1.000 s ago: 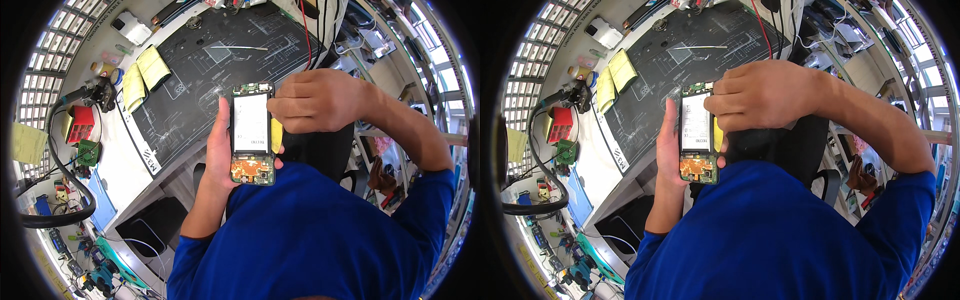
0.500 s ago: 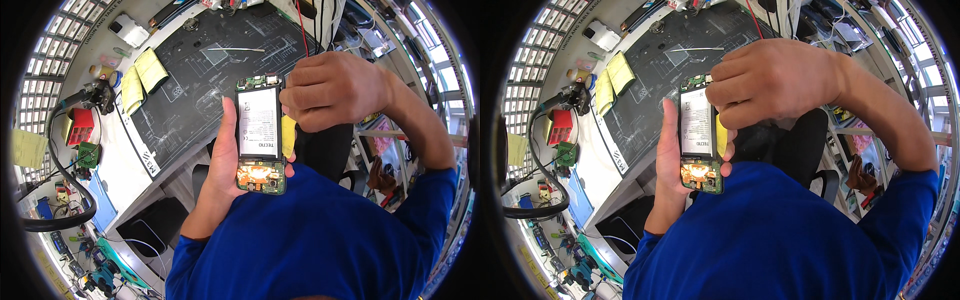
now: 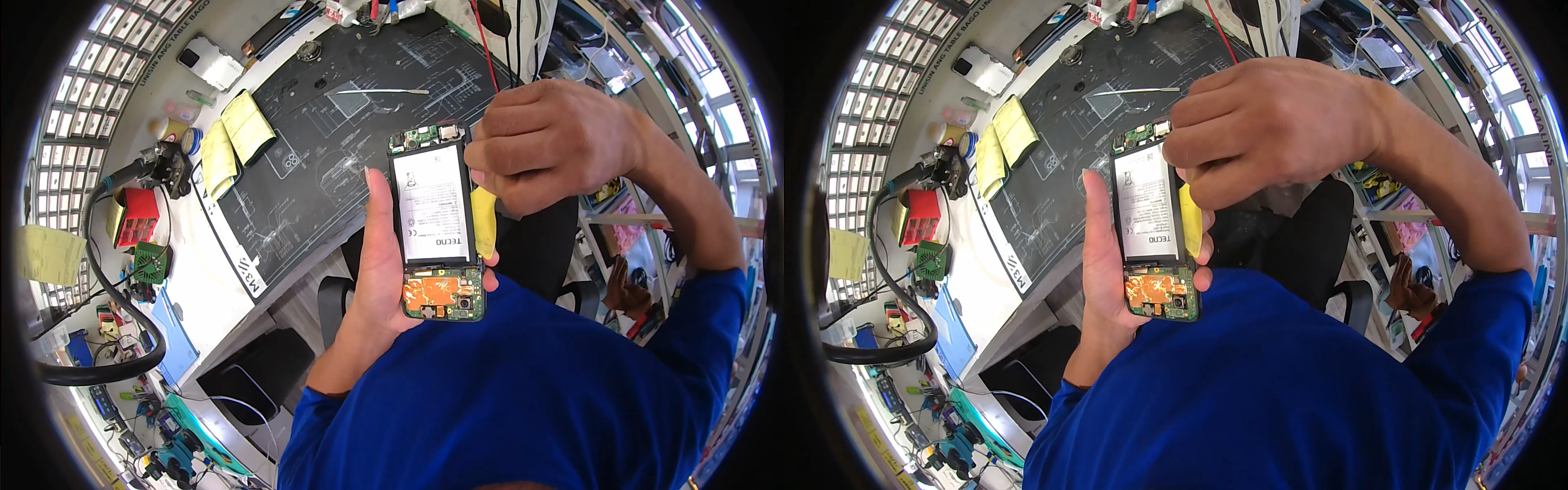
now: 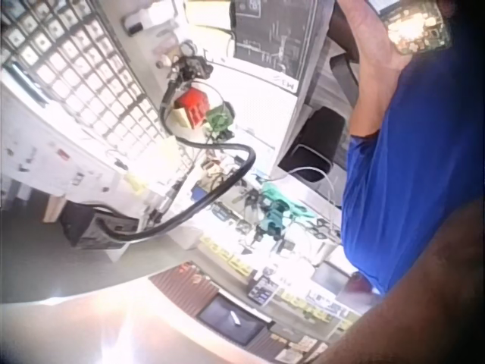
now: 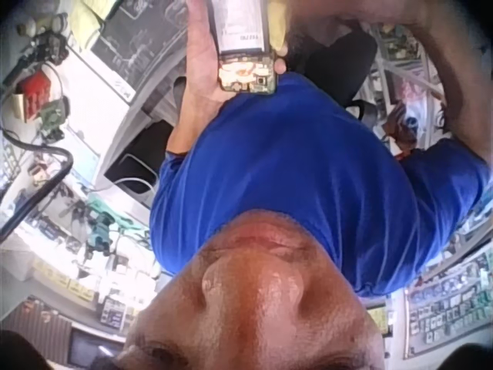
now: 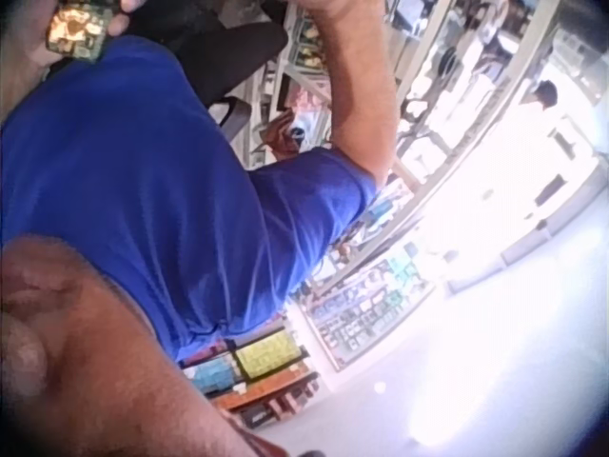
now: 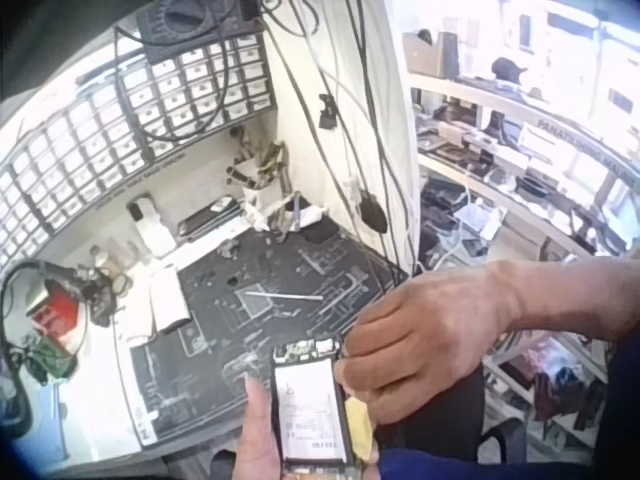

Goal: The person uses a yellow plastic pry tool to carefully lift and remove the battery from a disassembled smartphone. The battery is fully extracted and placed on the workbench.

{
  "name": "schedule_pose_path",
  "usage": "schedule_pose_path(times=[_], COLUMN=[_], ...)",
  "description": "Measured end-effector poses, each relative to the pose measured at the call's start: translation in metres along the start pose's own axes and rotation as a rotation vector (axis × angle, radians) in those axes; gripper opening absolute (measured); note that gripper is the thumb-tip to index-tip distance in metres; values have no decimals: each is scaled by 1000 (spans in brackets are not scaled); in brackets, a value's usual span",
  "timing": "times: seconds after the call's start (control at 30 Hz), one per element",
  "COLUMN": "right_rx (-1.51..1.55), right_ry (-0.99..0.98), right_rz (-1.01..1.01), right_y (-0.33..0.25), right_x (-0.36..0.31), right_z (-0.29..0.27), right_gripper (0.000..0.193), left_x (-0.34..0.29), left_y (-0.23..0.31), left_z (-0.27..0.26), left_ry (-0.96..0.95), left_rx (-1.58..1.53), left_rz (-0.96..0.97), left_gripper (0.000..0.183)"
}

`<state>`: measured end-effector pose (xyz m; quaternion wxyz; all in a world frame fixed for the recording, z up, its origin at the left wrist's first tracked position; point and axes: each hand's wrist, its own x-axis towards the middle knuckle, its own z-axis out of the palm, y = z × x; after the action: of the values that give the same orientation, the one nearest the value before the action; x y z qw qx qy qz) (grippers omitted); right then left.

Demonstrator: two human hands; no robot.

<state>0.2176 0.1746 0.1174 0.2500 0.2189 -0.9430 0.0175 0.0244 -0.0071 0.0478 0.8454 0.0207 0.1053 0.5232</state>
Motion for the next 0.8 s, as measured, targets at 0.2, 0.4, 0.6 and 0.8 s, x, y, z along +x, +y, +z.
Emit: schedule_pose_path(times=[0.2,0.4,0.6,0.8], right_rx=[-14,-45,-42,69], right_ry=[24,70,-17,-52], right_rz=[58,78,-7,-44], right_y=[-6,-10,2,10], right_x=[4,-5,-3,2], right_z=[6,17,2,-10], right_gripper=[22,26,26,24], left_x=[-7,-9,-4,-5], left_y=[-3,-6,2,2], left_z=[14,7,0,-1], left_ry=[54,109,68,-5], left_rx=[83,111,46,-12], left_rz=[151,200,79,-46], left_gripper=[101,106,96,93])
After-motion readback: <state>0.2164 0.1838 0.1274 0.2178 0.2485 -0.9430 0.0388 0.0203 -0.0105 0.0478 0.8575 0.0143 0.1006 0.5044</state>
